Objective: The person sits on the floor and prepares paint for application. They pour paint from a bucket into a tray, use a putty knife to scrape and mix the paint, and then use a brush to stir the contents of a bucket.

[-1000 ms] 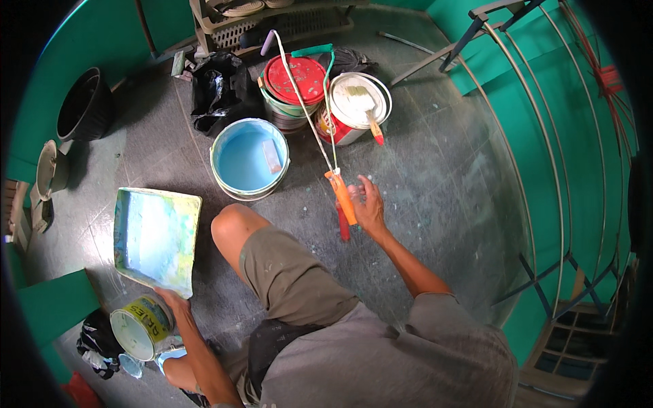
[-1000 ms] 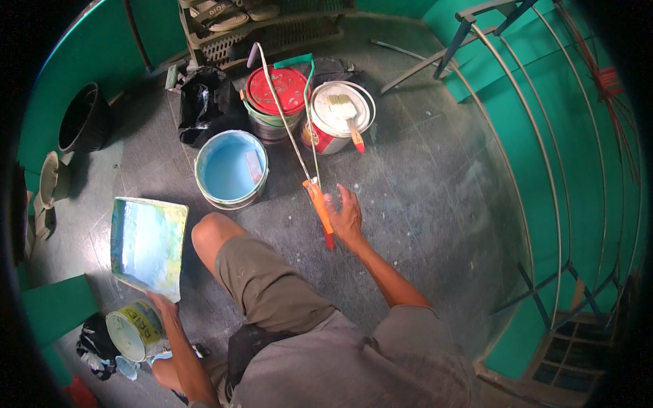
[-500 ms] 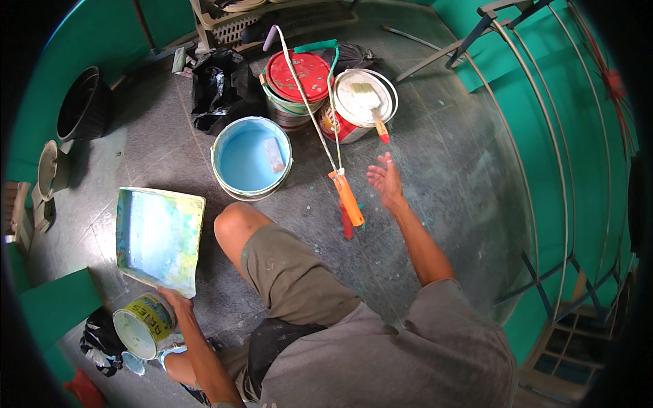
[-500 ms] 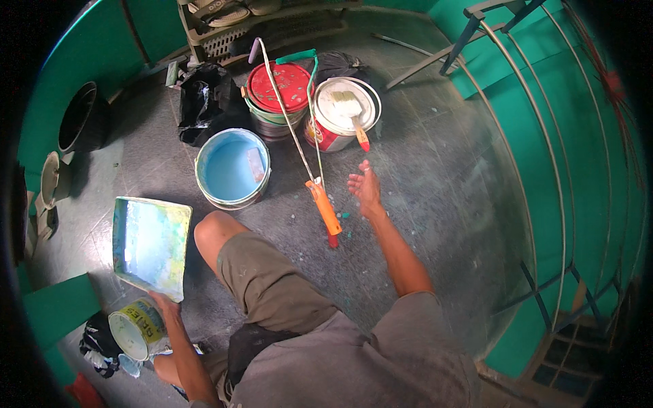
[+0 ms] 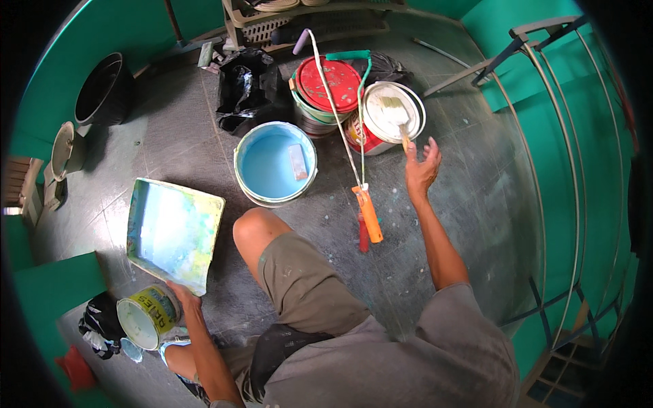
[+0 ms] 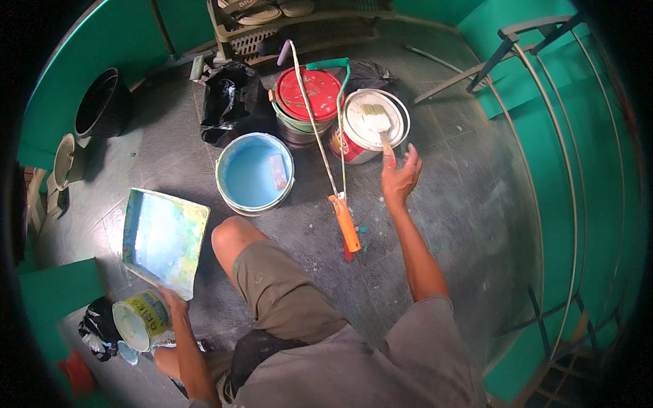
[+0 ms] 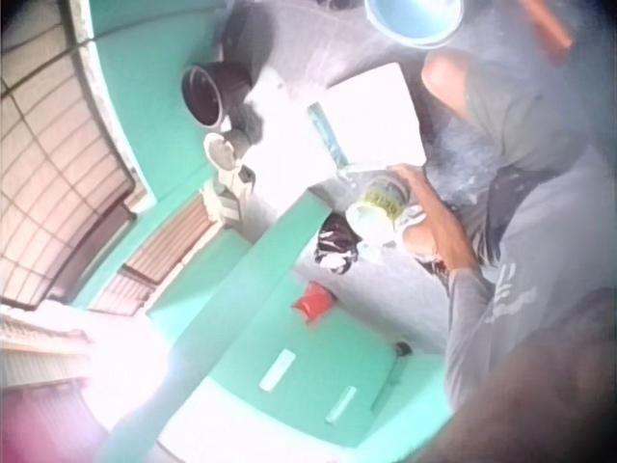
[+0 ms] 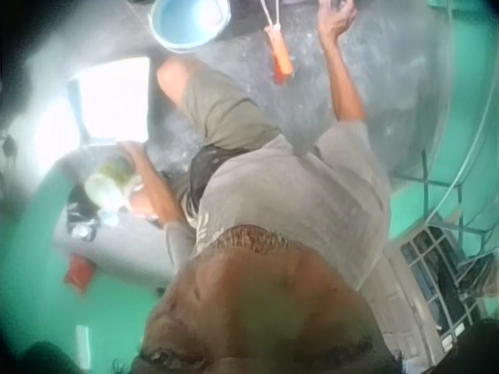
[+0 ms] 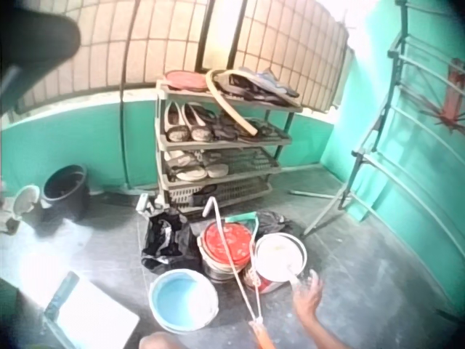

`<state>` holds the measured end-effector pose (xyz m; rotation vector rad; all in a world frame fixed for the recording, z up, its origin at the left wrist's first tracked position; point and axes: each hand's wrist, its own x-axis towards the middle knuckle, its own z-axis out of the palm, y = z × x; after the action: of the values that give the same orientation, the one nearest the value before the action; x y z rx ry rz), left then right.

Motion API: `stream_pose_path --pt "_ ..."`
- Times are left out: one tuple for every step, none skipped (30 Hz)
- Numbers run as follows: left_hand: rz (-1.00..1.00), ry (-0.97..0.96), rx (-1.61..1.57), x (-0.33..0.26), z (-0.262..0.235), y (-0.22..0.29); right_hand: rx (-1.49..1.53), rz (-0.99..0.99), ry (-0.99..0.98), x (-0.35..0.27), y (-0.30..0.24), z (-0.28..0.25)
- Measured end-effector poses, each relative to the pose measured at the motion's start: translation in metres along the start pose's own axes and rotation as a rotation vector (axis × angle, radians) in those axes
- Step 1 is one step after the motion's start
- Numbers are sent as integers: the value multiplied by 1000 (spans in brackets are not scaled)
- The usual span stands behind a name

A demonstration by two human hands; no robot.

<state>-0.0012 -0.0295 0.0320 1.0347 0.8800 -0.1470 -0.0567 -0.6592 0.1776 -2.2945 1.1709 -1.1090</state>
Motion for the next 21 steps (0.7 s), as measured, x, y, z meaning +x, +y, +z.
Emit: stream_pose_path --pt "19 0 16 2 -2 1 1 -125 -91 1 -16 3" --pt "30 -1 33 7 -7 0 -5 -252 -182 3 -32 6" --pt "40 -3 51 7 -6 -2 -14 -379 -271 4 -45 11" --pt "33 16 51 5 -7 -2 6 -400 -359 2 -63 20" --pt "17 27 50 -3 3 -3 14 -423 -444 2 -80 31" --pt "11 44 46 -8 10 -2 82 -496 -475 3 -91 47" --pt "25 39 47 -7 9 -1 162 -571 -508 6 -104 68" --pt "30 32 49 -6 8 -2 146 -624 -505 10 -116 87" --pt "36 26 52 -5 8 -3 132 -677 -502 15 -126 106" --pt "32 45 54 -8 8 1 92 -706 -549 19 -142 121" --pt "14 53 56 -13 16 1 35 -735 -591 29 -156 129" --pt "-1 64 60 -17 22 2 -18 -780 -616 36 -163 144" --pt "12 65 58 -19 21 4 -60 -830 -643 41 -174 162" --pt "19 63 55 -22 22 3 -110 -882 -669 47 -182 175" --pt "26 61 51 -22 21 3 -204 -882 -785 53 -189 187" --pt "35 65 60 -21 21 3 -301 -879 -898 59 -195 197" --pt "40 70 69 -19 19 2 -403 -874 -1012 63 -198 205" --pt "44 73 78 -17 17 1 -401 -926 -992 65 -197 210" --pt "53 73 78 -15 16 0 -417 -944 -953 67 -195 215" --pt "66 81 78 -14 12 -1 -407 -983 -960 66 -196 217" --pt "77 79 78 -12 12 -1 -403 -1018 -959 69 -195 216"
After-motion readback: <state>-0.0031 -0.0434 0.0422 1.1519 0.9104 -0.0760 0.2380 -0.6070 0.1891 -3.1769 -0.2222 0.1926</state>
